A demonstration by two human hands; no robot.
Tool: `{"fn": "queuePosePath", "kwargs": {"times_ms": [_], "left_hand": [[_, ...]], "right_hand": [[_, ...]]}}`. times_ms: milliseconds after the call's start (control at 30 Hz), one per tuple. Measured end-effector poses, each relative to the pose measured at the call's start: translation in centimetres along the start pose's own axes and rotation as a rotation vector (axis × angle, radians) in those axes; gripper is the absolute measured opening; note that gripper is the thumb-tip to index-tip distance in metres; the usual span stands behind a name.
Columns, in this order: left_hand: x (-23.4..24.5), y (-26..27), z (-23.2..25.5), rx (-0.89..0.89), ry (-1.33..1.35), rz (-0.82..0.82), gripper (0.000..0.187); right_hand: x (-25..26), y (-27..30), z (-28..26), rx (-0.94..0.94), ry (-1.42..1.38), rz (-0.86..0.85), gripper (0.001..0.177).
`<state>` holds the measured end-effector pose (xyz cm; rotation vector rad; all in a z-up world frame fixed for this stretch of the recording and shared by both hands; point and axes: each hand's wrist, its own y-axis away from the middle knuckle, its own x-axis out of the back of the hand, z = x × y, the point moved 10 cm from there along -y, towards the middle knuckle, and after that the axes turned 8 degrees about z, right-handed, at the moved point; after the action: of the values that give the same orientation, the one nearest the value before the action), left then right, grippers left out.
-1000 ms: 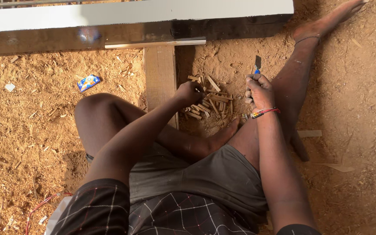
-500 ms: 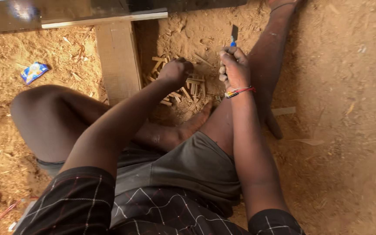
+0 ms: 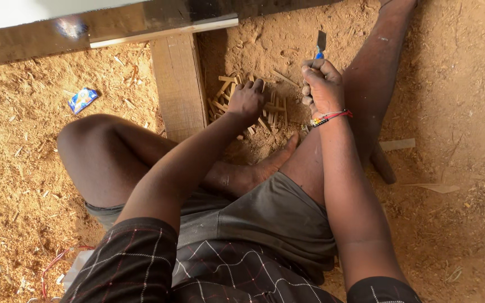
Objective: The person carves a recess into a white wooden door frame using a chisel and handles small wooden shims while sitting on the ground.
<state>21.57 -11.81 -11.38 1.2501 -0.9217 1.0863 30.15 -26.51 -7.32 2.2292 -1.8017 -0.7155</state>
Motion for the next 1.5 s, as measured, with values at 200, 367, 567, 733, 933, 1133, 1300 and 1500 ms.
{"fn": "queuePosePath", "kwargs": {"times_ms": [200,367,567,733,933,1133,1300,1500], "left_hand": [[1.2,1.0,-1.8,0.042,0.156,0.138,0.022],[4.0,3.9,-2.8,0.052,0.512,0.267,0.016],[2.3,4.6,-6.2,0.387,1.311,0.219,0.034],[0.5,4.6,-6.3,0.576,1.788,0.077,0.04],[1.0,5.4,-6.8,0.621,1.9,0.054,0.038],[2.8,7.6,-9.7,0.619,1.562,0.164,0.041],[0.9,8.5,-11.1,0.67,1.331,0.19,0.043],[-1.7,6.0,-8.4,0.458,1.478,0.067,0.036]], "right_hand": [[-0.8,-0.5,0.7,-0.029,0.03,-0.006,0.007],[-1.1,-0.7,1.4,-0.06,0.066,0.015,0.007],[-1.1,-1.2,2.4,-0.076,0.111,0.025,0.007],[-0.6,-2.1,3.7,-0.084,0.135,0.008,0.009],[-0.5,-3.0,4.9,-0.092,0.145,-0.01,0.009],[-0.7,-2.6,5.1,-0.107,0.163,-0.006,0.011],[-0.7,-2.2,5.0,-0.098,0.159,-0.021,0.011],[-0.8,-2.1,4.5,-0.084,0.175,-0.027,0.009]]}}
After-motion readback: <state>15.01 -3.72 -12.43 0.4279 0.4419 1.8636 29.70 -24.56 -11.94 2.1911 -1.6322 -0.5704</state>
